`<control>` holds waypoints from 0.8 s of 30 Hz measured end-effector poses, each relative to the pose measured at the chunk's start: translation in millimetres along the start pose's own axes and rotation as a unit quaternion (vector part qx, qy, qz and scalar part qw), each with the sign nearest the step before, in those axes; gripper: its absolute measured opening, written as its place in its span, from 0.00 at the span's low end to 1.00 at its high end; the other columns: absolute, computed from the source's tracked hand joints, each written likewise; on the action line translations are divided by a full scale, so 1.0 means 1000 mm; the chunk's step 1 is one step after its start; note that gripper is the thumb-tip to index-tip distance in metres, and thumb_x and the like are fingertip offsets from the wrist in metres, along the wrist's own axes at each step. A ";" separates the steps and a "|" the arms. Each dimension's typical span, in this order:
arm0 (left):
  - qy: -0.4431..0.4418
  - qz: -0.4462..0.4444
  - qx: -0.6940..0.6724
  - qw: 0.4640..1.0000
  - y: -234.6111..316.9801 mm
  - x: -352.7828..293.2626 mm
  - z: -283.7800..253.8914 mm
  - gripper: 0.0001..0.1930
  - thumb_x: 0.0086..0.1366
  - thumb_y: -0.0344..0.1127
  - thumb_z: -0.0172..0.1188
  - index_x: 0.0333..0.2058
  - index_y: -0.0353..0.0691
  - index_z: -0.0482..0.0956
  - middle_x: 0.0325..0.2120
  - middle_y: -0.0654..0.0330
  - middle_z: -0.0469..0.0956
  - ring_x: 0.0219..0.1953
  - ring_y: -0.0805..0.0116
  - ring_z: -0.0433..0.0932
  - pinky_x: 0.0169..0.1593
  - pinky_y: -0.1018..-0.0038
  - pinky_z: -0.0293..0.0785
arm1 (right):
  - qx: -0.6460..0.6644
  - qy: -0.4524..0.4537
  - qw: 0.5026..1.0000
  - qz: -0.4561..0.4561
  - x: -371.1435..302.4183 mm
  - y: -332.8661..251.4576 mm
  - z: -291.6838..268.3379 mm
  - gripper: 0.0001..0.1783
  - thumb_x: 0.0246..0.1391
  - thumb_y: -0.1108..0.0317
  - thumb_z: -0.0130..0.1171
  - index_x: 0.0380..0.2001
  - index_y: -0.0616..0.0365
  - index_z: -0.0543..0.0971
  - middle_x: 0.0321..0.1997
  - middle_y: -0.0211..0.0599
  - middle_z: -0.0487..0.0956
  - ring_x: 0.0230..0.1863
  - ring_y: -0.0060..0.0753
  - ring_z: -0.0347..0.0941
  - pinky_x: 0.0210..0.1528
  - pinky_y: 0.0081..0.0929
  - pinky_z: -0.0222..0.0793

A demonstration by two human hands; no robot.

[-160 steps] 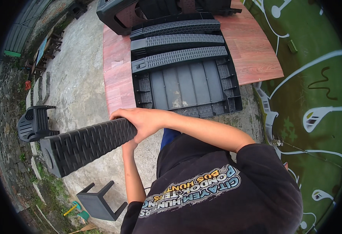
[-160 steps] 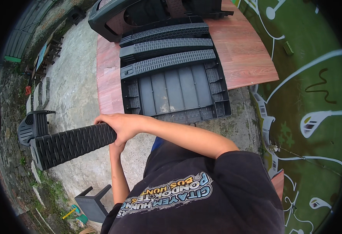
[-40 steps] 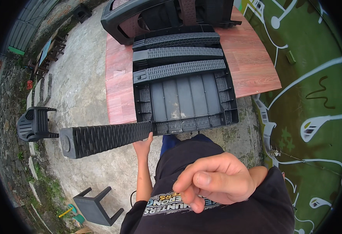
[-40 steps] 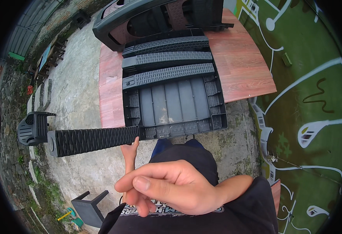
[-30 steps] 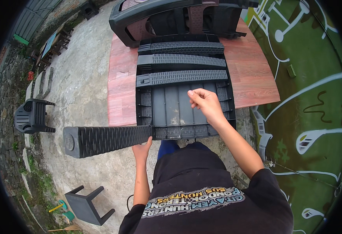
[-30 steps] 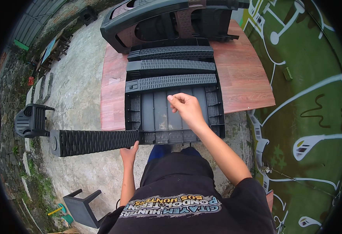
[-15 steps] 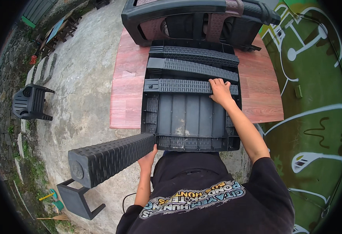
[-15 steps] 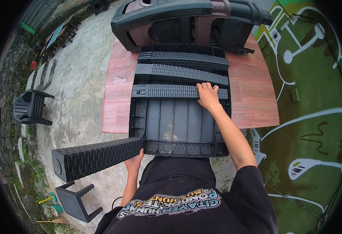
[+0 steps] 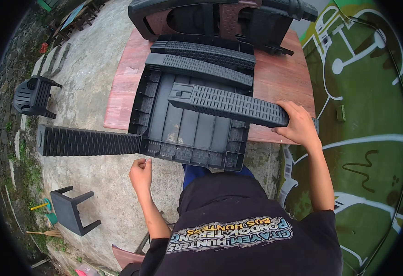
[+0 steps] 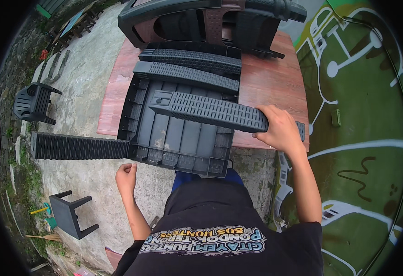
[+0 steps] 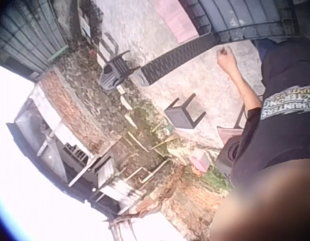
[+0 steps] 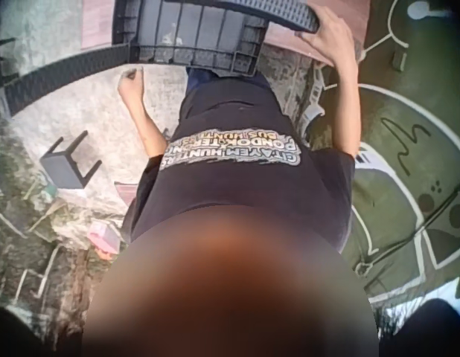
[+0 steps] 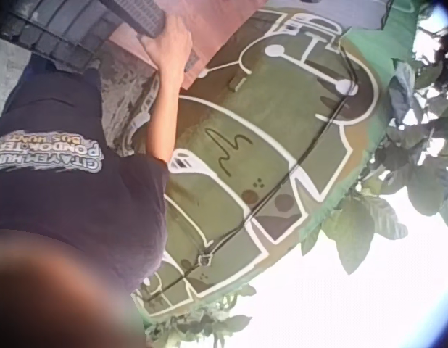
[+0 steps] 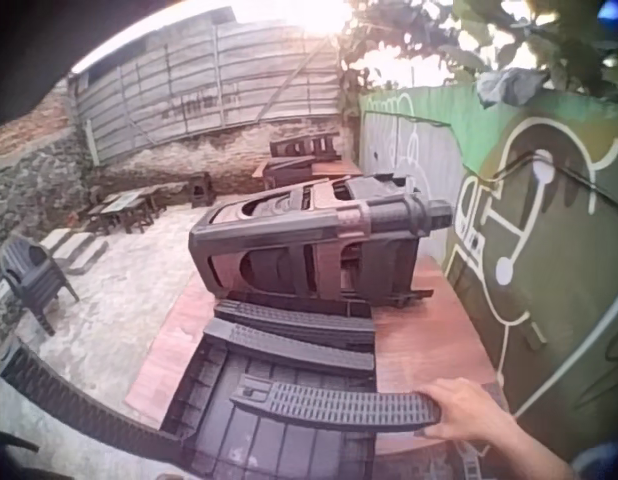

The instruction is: Assembling a plastic table by attaching legs to the tabletop.

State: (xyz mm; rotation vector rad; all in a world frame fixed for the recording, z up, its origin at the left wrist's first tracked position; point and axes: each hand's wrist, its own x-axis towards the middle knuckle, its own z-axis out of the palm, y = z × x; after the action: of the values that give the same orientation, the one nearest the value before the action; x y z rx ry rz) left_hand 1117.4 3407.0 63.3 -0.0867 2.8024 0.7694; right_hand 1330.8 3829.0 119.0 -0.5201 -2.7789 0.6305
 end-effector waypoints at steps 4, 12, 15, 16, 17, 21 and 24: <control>-0.074 0.242 -0.135 0.958 0.078 -0.073 0.043 0.29 0.53 0.34 0.71 0.53 0.33 0.72 0.49 0.46 0.75 0.53 0.49 0.74 0.53 0.63 0.73 | -0.067 -0.026 0.997 0.010 -0.053 0.002 -0.078 0.33 0.28 0.71 0.69 0.46 0.56 0.76 0.39 0.39 0.79 0.43 0.46 0.74 0.47 0.37 0.67; -0.156 0.499 -0.071 0.849 0.153 -0.110 0.101 0.47 0.41 0.34 0.76 0.62 0.38 0.64 0.57 0.50 0.67 0.61 0.48 0.65 0.62 0.60 0.64 | -0.145 -0.044 0.988 0.015 -0.128 -0.025 -0.145 0.34 0.23 0.75 0.68 0.45 0.59 0.76 0.42 0.38 0.79 0.43 0.44 0.75 0.49 0.36 0.68; -0.219 0.547 -0.025 0.807 0.162 -0.110 0.095 0.44 0.39 0.34 0.76 0.59 0.40 0.68 0.53 0.52 0.70 0.58 0.50 0.67 0.61 0.60 0.65 | -0.184 -0.052 0.981 0.016 -0.140 -0.056 -0.162 0.35 0.22 0.76 0.68 0.45 0.60 0.76 0.41 0.38 0.78 0.42 0.43 0.74 0.47 0.36 0.67; -0.237 0.580 0.014 0.779 0.162 -0.112 0.092 0.42 0.39 0.34 0.75 0.58 0.41 0.70 0.51 0.53 0.72 0.57 0.50 0.69 0.60 0.61 0.66 | -0.203 -0.058 0.977 0.016 -0.142 -0.069 -0.166 0.36 0.21 0.76 0.68 0.45 0.60 0.76 0.40 0.37 0.78 0.42 0.42 0.74 0.47 0.36 0.67; -0.218 0.612 0.018 0.760 0.154 -0.110 0.096 0.42 0.38 0.35 0.76 0.56 0.43 0.71 0.50 0.52 0.72 0.54 0.50 0.71 0.56 0.61 0.70 | -0.219 -0.079 0.972 0.017 -0.142 -0.084 -0.169 0.37 0.20 0.76 0.69 0.46 0.60 0.76 0.41 0.37 0.77 0.42 0.41 0.74 0.47 0.37 0.66; -0.246 0.630 -0.068 0.733 0.124 -0.103 0.112 0.41 0.37 0.38 0.76 0.55 0.42 0.72 0.50 0.52 0.72 0.48 0.48 0.76 0.49 0.60 0.75 | -0.273 -0.144 0.950 0.045 -0.127 -0.138 -0.181 0.40 0.20 0.75 0.70 0.48 0.59 0.75 0.42 0.37 0.76 0.44 0.40 0.73 0.52 0.38 0.64; -0.289 0.579 -0.097 0.757 0.103 -0.095 0.111 0.40 0.38 0.37 0.75 0.55 0.42 0.71 0.50 0.52 0.72 0.46 0.47 0.77 0.46 0.61 0.77 | -0.352 -0.133 0.922 0.095 -0.112 -0.172 -0.196 0.41 0.21 0.74 0.71 0.49 0.60 0.74 0.43 0.37 0.76 0.47 0.41 0.72 0.55 0.40 0.62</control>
State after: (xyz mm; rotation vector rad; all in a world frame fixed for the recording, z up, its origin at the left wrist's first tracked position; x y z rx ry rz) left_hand 1220.1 3551.6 44.1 1.6571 1.8971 1.0215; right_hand 1443.9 3712.4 351.9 -0.9013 -3.1947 -0.3386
